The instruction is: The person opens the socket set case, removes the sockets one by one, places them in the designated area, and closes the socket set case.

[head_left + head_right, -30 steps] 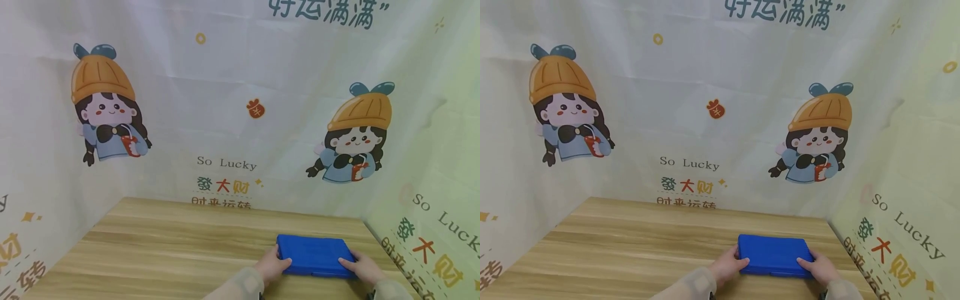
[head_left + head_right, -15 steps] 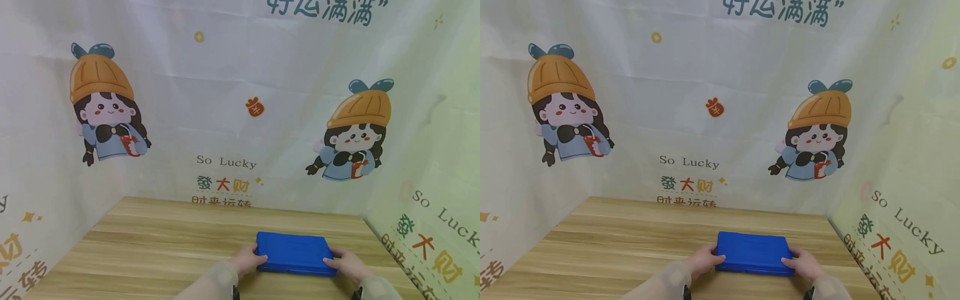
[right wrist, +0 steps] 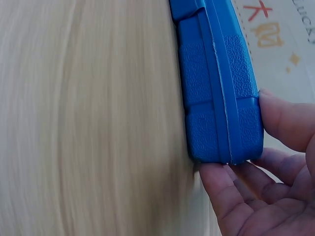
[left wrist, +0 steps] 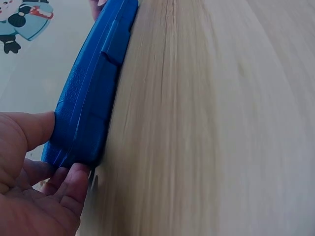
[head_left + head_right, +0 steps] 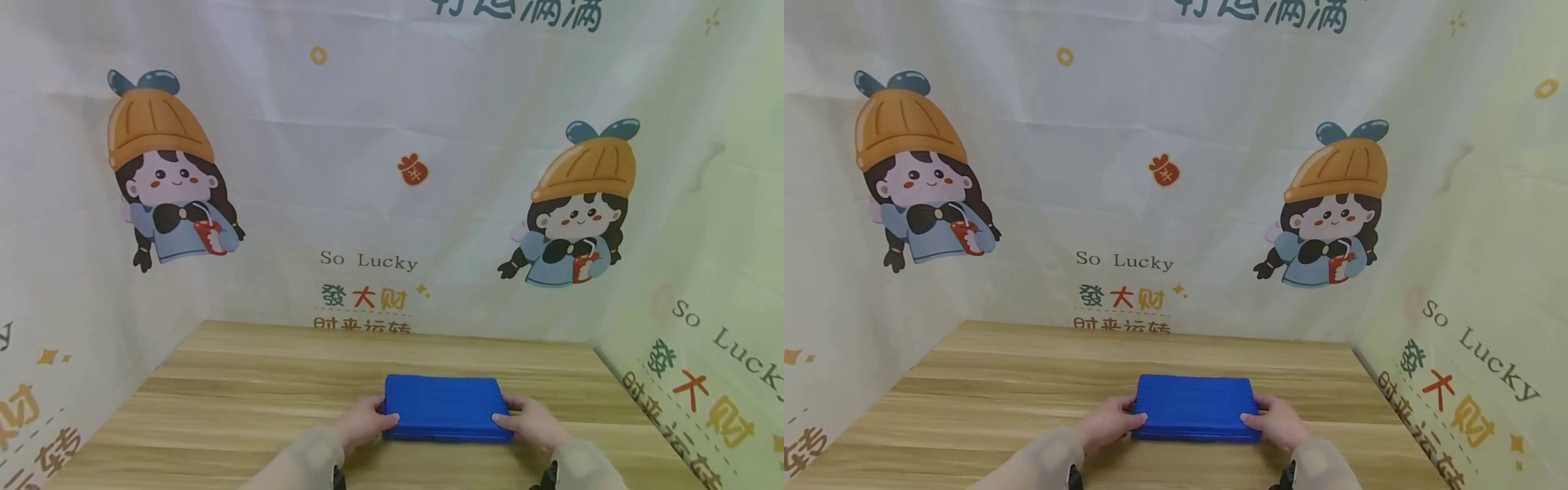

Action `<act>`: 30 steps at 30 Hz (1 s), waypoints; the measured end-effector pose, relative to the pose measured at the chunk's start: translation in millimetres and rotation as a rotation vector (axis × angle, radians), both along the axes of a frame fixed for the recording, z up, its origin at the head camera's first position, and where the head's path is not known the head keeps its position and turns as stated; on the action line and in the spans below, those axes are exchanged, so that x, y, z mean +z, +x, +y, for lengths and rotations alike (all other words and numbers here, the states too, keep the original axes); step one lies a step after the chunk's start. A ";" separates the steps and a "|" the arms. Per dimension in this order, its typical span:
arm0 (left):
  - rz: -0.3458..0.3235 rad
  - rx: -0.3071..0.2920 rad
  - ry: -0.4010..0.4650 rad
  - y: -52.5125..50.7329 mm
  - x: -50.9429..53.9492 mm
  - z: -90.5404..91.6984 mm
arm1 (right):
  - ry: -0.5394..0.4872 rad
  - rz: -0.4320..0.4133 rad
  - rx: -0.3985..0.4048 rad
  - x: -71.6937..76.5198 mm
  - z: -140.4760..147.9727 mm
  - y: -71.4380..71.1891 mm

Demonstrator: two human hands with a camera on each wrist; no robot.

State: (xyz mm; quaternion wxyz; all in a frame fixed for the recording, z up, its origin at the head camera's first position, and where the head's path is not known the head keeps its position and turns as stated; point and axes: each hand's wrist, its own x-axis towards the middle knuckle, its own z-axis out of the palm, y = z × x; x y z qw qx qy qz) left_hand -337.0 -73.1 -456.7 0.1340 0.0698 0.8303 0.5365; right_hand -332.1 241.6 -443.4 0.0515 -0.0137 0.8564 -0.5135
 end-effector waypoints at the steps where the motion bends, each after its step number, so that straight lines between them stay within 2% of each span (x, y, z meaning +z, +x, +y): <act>1: 0.003 0.001 -0.001 0.9 0.5 -3.8 | -0.003 -0.005 0.002 0.3 -3.5 0.3; 15: 0.028 0.011 -0.015 8.9 0.9 -47.1 | -0.046 -0.002 0.033 -5.5 -38.2 -0.3; 24: 0.043 0.057 -0.004 12.2 -3.0 -65.4 | -0.077 0.008 0.122 -6.9 -52.3 1.1; 30: 0.069 0.068 -0.022 16.9 -1.7 -73.1 | -0.077 0.018 0.134 -6.6 -59.0 3.6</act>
